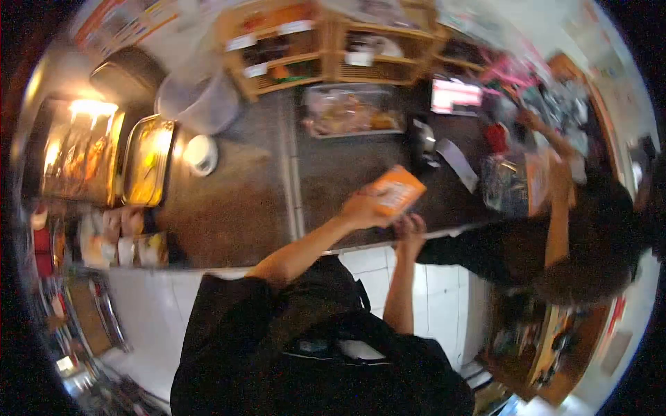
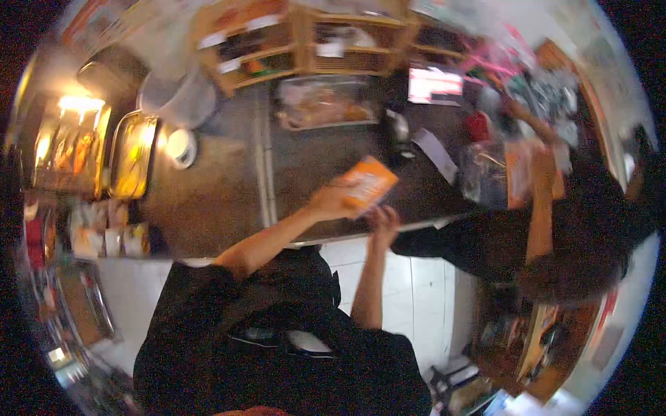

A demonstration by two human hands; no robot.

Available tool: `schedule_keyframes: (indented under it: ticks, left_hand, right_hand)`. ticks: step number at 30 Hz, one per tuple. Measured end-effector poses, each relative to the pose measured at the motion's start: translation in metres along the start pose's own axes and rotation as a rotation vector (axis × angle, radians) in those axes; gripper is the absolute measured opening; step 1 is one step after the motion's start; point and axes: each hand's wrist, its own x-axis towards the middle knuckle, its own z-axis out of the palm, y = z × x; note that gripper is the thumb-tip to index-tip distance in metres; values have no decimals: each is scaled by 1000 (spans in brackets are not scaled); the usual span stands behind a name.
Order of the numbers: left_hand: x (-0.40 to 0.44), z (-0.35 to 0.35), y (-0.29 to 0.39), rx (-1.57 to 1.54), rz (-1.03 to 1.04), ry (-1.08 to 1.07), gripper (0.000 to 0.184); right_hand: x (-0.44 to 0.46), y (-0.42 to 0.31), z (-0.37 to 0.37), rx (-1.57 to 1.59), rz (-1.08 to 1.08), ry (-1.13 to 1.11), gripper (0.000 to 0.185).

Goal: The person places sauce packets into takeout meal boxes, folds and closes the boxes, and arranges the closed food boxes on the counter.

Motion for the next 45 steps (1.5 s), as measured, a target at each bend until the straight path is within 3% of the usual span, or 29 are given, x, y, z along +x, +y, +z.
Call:
schedule_keyframes:
  ticks: [1, 2, 3, 4, 5, 7, 9, 11, 13, 14, 15, 16, 17, 18, 19, 21, 22, 25, 27, 29, 32, 33, 34, 35, 36, 38, 42, 43, 45]
  left_hand:
    - [3, 5, -10, -54, 123, -18, 69]
    - [-12, -24, 21, 76, 272, -4, 65]
    - [-30, -27, 27, 95, 255, 158, 60]
    - [-54, -34, 24, 125, 238, 320, 55]
    - [-84, -58, 18, 111, 235, 306, 52]
    - [-156, -110, 12, 42, 198, 417, 39]
    - [-257, -146, -42, 114, -70, 655, 28]
    - [-371, -147, -138, 323, -368, 1278, 21]
    - [-487, -177, -193, -85, -595, 1817, 19]
    - [-543, -195, -221, 264, -976, 1878, 28]
    - [-586, -222, -238, 257, -905, 1897, 36]
    - [-613, -234, -247, 232, -857, 1910, 44]
    - [-626, -243, -255, 38, -739, 1853, 46]
    - [-633, -251, -255, -163, -624, 1795, 49]
    - [-634, -261, -235, -314, -610, 1712, 49]
    - [-635, -248, -246, -110, -785, 1481, 50]
    - [-635, -241, -249, -4, -858, 1335, 51]
    - [-610, -251, -232, 143, -935, 1502, 55]
    - [-616, -247, -270, -25, -897, 1623, 60]
    - [-613, -255, -268, -152, -664, 1735, 63]
    - [-614, -253, -249, 2, -640, 1363, 61]
    - [-612, -253, -243, -231, -637, 1315, 57]
    - [-605, -252, -235, -463, -632, 1253, 55]
    - [-596, -251, -225, -692, -621, 1178, 52]
    - [-585, -253, -204, -391, -583, 1353, 51]
    - [-578, -286, -179, 196, -490, 1416, 53]
    - [-525, -285, -191, 275, -531, 960, 88]
    - [-515, -278, -202, -294, -620, 816, 99]
    - [-503, -267, -221, -509, -534, 814, 91]
  right_hand:
    - [13, 11, -27, -2, -120, -17, 31]
    - [4, -16, -20, 258, 13, -17, 27]
    - [12, -7, -37, -349, -383, 31, 25]
    - [14, -8, -35, -90, -316, 244, 28]
    - [6, -11, -24, -346, -392, 314, 24]
    - [-13, -10, 17, -384, -473, 230, 21]
    - [-36, 4, 63, -447, -350, -21, 20]
    - [-77, 22, 126, -476, -282, -223, 19]
    - [-121, 57, 192, -447, -182, -481, 18]
    - [-146, 76, 230, -434, -130, -606, 17]
    - [-181, 91, 275, -566, -222, -751, 17]
    - [-218, 95, 322, -757, -543, -923, 20]
    - [-267, 97, 370, -622, -288, -1079, 29]
    - [-311, 87, 413, -836, -248, -1231, 41]
    - [-330, 113, 439, -798, -387, -1436, 60]
    - [-372, 140, 489, -727, -516, -1675, 75]
    - [-378, 152, 498, -768, -531, -1703, 77]
    - [-386, 188, 528, -860, -511, -1776, 78]
    - [-388, 197, 525, -950, -336, -1841, 76]
    - [-387, 202, 520, -925, -518, -1821, 66]
    - [-382, 175, 518, -1079, -594, -1835, 43]
    - [-370, 168, 507, -1065, -573, -1861, 39]
    - [-359, 160, 493, -1192, -374, -1781, 39]
    - [-354, 149, 474, -1313, -695, -1799, 43]
    - [-349, 139, 455, -1416, -1034, -1763, 47]
    - [-351, 138, 406, -1707, -933, -1604, 66]
    - [-330, 173, 365, -1281, -418, -1415, 55]
    - [-326, 185, 363, -1182, -275, -1314, 52]
    - [-320, 210, 359, -960, -25, -1078, 54]
